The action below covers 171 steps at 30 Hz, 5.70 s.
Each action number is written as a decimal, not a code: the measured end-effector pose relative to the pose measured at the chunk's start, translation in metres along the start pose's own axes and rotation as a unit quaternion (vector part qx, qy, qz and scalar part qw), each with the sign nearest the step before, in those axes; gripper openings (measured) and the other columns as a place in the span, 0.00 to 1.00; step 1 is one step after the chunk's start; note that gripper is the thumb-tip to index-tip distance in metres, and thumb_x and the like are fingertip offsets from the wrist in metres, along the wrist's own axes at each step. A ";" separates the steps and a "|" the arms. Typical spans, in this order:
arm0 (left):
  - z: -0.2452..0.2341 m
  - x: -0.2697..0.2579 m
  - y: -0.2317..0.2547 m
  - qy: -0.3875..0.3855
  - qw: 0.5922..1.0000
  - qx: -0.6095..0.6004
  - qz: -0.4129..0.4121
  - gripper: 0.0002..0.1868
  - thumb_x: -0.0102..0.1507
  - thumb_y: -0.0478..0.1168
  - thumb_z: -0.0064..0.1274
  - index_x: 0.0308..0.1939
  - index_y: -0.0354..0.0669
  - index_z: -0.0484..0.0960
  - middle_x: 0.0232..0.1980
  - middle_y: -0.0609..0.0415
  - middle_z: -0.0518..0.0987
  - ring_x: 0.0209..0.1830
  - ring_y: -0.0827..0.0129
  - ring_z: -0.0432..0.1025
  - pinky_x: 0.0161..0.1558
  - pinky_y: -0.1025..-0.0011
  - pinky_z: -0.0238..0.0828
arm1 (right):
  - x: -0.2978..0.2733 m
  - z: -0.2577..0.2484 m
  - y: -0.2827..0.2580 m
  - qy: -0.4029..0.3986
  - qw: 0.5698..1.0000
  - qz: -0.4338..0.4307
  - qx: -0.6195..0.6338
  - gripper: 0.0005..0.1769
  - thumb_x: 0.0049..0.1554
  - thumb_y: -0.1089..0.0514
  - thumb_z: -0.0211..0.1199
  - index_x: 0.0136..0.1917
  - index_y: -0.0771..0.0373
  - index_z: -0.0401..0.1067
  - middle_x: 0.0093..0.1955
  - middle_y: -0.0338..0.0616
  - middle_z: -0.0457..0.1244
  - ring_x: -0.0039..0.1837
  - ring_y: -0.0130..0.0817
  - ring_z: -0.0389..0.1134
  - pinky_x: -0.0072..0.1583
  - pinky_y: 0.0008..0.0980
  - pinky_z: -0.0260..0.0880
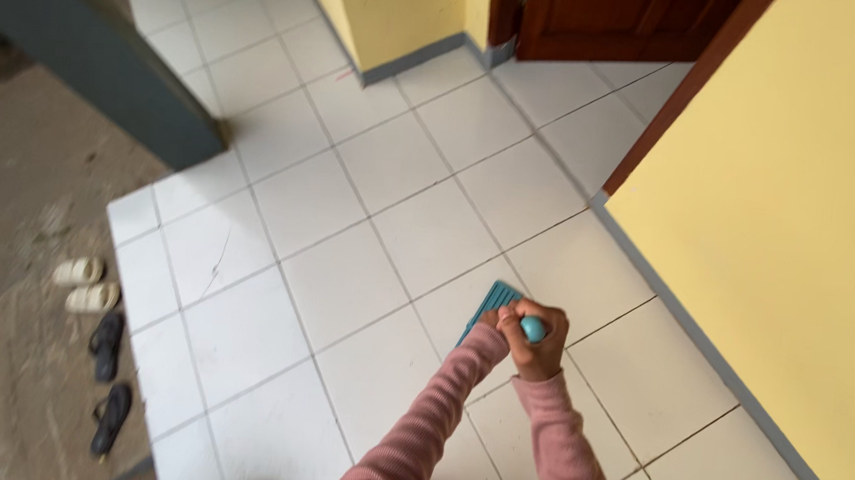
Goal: The person mops a tiled hallway using a blue mop and occasionally dips the mop into a black bucket of water.
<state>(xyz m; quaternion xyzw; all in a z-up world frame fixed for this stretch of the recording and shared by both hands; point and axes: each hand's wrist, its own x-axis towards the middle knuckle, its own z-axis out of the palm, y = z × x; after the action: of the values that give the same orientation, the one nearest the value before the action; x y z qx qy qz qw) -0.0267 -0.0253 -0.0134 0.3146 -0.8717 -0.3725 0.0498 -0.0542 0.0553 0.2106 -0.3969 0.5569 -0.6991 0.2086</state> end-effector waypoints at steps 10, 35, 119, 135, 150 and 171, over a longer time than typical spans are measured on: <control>0.061 0.022 -0.030 -0.063 0.951 -0.256 -0.161 0.12 0.64 0.48 0.40 0.41 0.45 0.70 0.37 0.52 0.71 0.36 0.64 0.69 0.38 0.70 0.66 | 0.022 0.009 0.022 0.007 0.999 0.005 0.033 0.18 0.46 0.71 0.56 0.22 0.64 0.52 0.19 0.38 0.51 0.24 0.23 0.50 0.32 0.25 0.57; -0.039 0.070 -0.188 0.176 0.876 -0.421 -0.156 0.14 0.68 0.50 0.39 0.36 0.43 0.68 0.35 0.57 0.68 0.36 0.70 0.66 0.42 0.73 0.65 | 0.152 0.164 0.070 -0.075 0.995 -0.060 0.015 0.14 0.47 0.67 0.61 0.26 0.62 0.59 0.21 0.37 0.55 0.24 0.21 0.54 0.28 0.23 0.51; -0.173 0.146 -0.146 0.226 0.955 -0.099 0.162 0.07 0.55 0.39 0.51 0.26 0.41 0.71 0.18 0.52 0.71 0.12 0.60 0.65 0.16 0.69 0.62 | 0.192 0.170 0.082 -0.044 0.990 -0.079 0.107 0.06 0.45 0.71 0.51 0.28 0.69 0.58 0.22 0.42 0.51 0.27 0.28 0.50 0.37 0.34 0.62; -0.267 0.218 -0.259 0.262 0.943 -0.061 0.198 0.12 0.50 0.42 0.57 0.25 0.41 0.70 0.23 0.54 0.71 0.16 0.61 0.67 0.19 0.68 0.65 | 0.286 0.295 0.114 -0.080 0.991 -0.067 0.080 0.08 0.48 0.69 0.54 0.29 0.68 0.59 0.24 0.42 0.53 0.29 0.30 0.54 0.40 0.33 0.62; -0.230 0.219 -0.258 0.122 0.975 -0.174 -0.062 0.13 0.53 0.44 0.52 0.32 0.38 0.71 0.29 0.45 0.76 0.29 0.52 0.72 0.31 0.64 0.68 | 0.292 0.271 0.095 -0.092 0.993 0.075 0.008 0.08 0.48 0.71 0.51 0.28 0.69 0.59 0.27 0.39 0.57 0.33 0.25 0.56 0.38 0.24 0.58; -0.146 0.205 -0.222 0.180 0.417 -0.759 -0.466 0.18 0.58 0.27 0.43 0.49 0.32 0.57 0.34 0.43 0.69 0.24 0.58 0.68 0.24 0.67 0.75 | 0.235 0.170 0.029 -0.263 0.958 0.105 -0.047 0.08 0.52 0.60 0.57 0.35 0.66 0.63 0.36 0.44 0.62 0.56 0.40 0.65 0.63 0.42 0.57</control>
<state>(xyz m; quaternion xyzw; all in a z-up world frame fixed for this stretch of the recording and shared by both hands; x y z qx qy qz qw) -0.0293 -0.3519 -0.0901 0.5667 0.0754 -0.7837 0.2427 -0.0656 -0.2299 0.2702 -0.5152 0.5533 -0.5175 0.4009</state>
